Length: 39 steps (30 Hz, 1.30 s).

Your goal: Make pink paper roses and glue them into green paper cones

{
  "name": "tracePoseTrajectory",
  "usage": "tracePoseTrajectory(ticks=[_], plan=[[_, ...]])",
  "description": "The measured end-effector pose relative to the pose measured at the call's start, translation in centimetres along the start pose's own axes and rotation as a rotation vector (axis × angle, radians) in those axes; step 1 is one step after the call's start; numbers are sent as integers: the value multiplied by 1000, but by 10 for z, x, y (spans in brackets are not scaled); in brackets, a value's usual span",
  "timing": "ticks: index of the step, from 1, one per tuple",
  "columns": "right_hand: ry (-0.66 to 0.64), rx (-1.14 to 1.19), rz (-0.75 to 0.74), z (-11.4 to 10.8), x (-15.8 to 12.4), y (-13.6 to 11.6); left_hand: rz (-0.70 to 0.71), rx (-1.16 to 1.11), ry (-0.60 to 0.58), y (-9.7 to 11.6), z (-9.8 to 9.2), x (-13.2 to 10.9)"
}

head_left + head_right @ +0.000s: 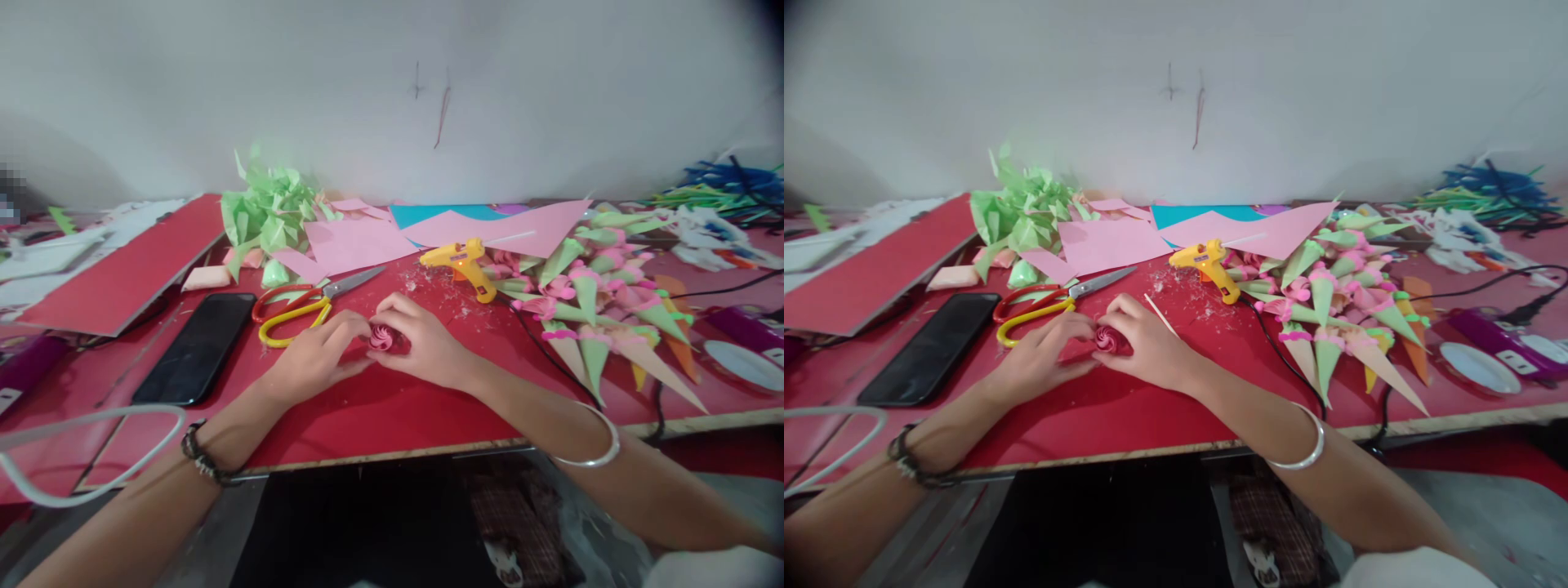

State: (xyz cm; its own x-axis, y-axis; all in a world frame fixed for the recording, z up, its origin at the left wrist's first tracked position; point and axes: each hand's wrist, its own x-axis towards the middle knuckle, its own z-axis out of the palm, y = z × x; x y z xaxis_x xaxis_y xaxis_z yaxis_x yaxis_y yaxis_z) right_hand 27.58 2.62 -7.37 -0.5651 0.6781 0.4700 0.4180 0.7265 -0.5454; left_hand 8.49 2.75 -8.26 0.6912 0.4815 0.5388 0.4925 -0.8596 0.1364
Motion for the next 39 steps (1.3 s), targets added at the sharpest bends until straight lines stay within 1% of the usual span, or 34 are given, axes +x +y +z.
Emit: tracePoseTrajectory(ticks=[5,10,14,19,24,29,35,39], plan=[[-37,30,-15,-3,-1,-3,-19,25,44,-4,2,-2],[-111,13,-45,-7,-1,0,-46,36,65,-7,2,-3],[-147,-15,-30,-8,0,3,-90,12,25,-8,1,-2],[-137,-86,-8,-5,-1,6,-108,-47,-31,-7,0,-2],[-128,-160,22,-6,-2,5,-113,-74,-41,-4,-2,0],[-97,-133,8,-5,-2,4,-100,-85,-7,-4,-3,1],[-19,-135,-24,-2,-3,6,-94,-67,58,-7,-1,2],[-17,-126,-40,-3,-3,7,-86,-47,92,-6,-2,3]])
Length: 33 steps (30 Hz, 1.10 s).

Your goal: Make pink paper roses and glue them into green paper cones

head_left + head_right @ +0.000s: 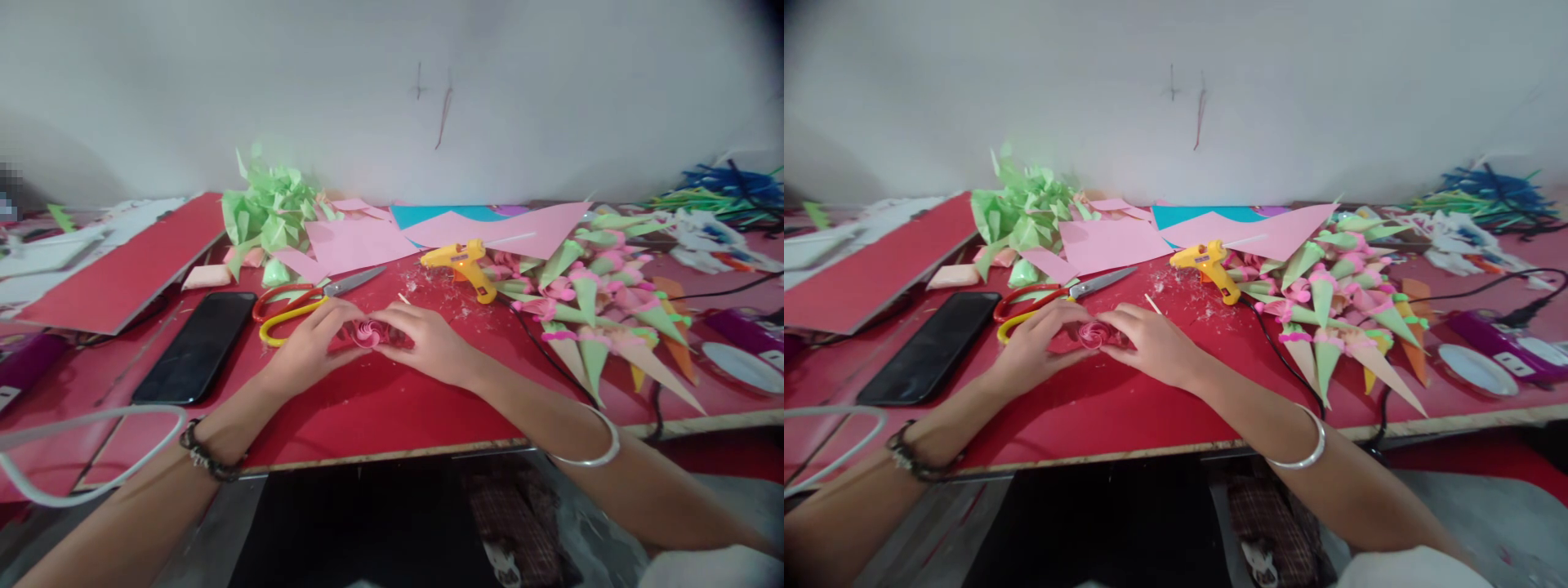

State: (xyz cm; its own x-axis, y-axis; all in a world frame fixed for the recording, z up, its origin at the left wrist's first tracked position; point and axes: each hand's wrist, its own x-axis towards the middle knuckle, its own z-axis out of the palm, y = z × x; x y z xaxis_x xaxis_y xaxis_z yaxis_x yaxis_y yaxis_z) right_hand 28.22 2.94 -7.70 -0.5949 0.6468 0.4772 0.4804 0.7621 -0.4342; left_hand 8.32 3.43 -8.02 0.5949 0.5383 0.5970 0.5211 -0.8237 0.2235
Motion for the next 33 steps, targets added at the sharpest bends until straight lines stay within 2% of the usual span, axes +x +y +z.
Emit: tracePoseTrajectory(ticks=[8,18,26,33], plan=[[15,40,-58,-1,1,-1,-1,-34,18,0,-2,1],[15,58,-33,0,1,-1,-7,-61,10,0,-2,1],[19,84,-37,-2,2,-4,-19,-1,5,-3,-1,-1],[-88,176,-25,-10,2,0,1,-14,24,0,-2,1]])
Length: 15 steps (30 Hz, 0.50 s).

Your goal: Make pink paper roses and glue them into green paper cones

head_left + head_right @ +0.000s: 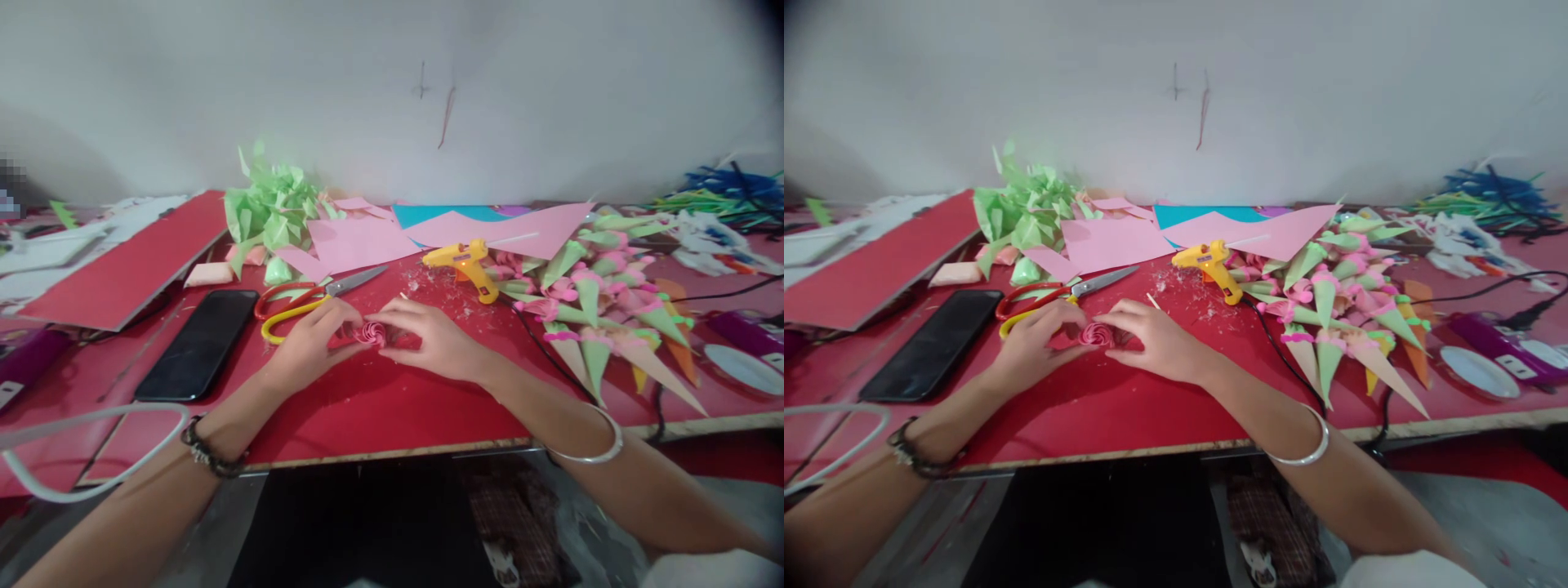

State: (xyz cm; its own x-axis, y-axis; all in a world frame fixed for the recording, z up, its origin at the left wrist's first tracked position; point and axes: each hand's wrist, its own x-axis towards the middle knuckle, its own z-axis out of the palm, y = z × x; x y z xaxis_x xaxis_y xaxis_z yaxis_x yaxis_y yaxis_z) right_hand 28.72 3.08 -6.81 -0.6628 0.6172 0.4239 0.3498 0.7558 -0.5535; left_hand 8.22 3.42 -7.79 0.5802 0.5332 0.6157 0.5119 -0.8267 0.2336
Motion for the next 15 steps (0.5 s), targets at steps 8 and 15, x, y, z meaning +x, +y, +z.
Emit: tracePoseTrajectory(ticks=[8,15], plan=[[-18,38,62,0,-1,3,-23,-131,-55,1,2,0],[-21,-82,70,3,-1,2,-11,-158,-95,0,4,-2]])
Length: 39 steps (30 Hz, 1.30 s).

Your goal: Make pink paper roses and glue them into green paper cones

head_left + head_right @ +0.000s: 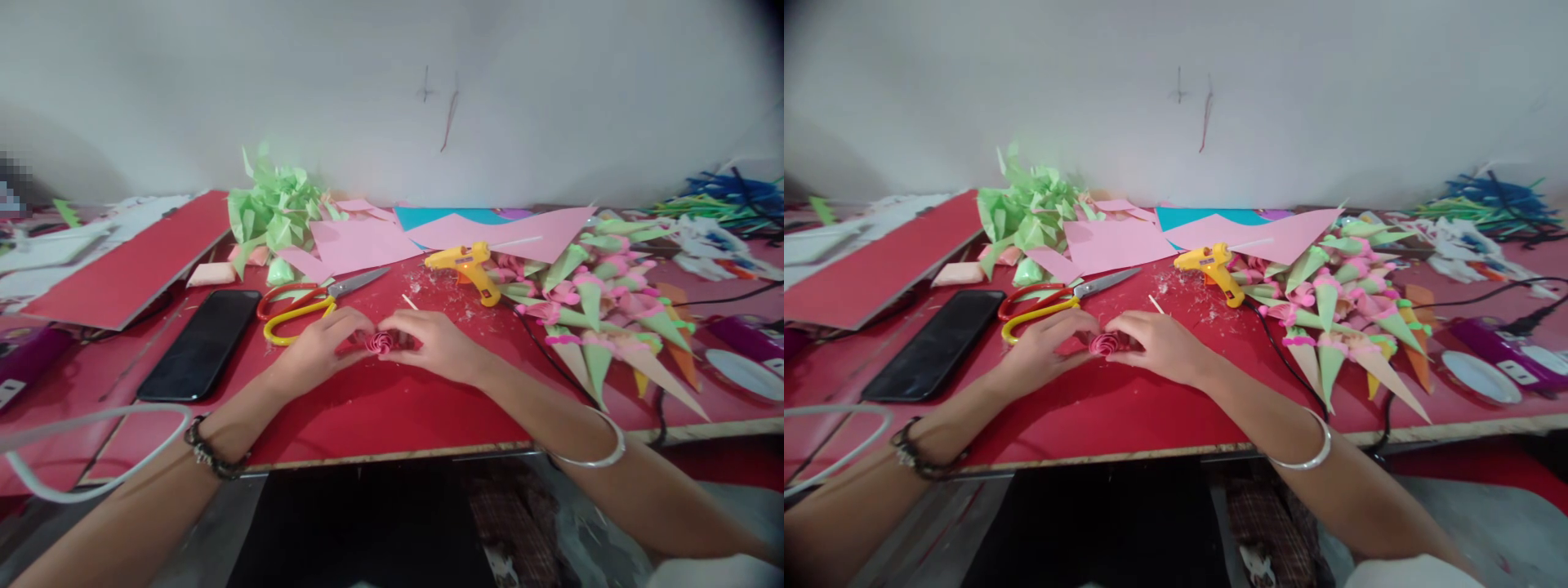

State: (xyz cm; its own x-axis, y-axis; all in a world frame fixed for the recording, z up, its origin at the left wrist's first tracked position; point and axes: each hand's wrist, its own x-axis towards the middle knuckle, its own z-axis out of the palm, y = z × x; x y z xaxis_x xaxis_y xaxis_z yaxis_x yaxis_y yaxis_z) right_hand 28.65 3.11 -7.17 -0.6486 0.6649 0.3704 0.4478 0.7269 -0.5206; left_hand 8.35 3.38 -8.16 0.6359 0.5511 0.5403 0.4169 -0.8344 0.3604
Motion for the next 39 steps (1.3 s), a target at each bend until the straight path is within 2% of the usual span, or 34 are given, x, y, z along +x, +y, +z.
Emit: tracePoseTrajectory(ticks=[8,15,23,27,39], plan=[[26,-65,-3,5,1,3,-15,29,41,3,-1,4],[75,-62,17,7,0,2,-139,-59,22,4,0,2],[111,-38,42,9,0,1,-191,-173,51,4,1,2],[126,-11,38,9,1,1,-182,-173,54,4,1,3],[121,-19,13,10,2,2,-93,30,53,5,-1,5]])
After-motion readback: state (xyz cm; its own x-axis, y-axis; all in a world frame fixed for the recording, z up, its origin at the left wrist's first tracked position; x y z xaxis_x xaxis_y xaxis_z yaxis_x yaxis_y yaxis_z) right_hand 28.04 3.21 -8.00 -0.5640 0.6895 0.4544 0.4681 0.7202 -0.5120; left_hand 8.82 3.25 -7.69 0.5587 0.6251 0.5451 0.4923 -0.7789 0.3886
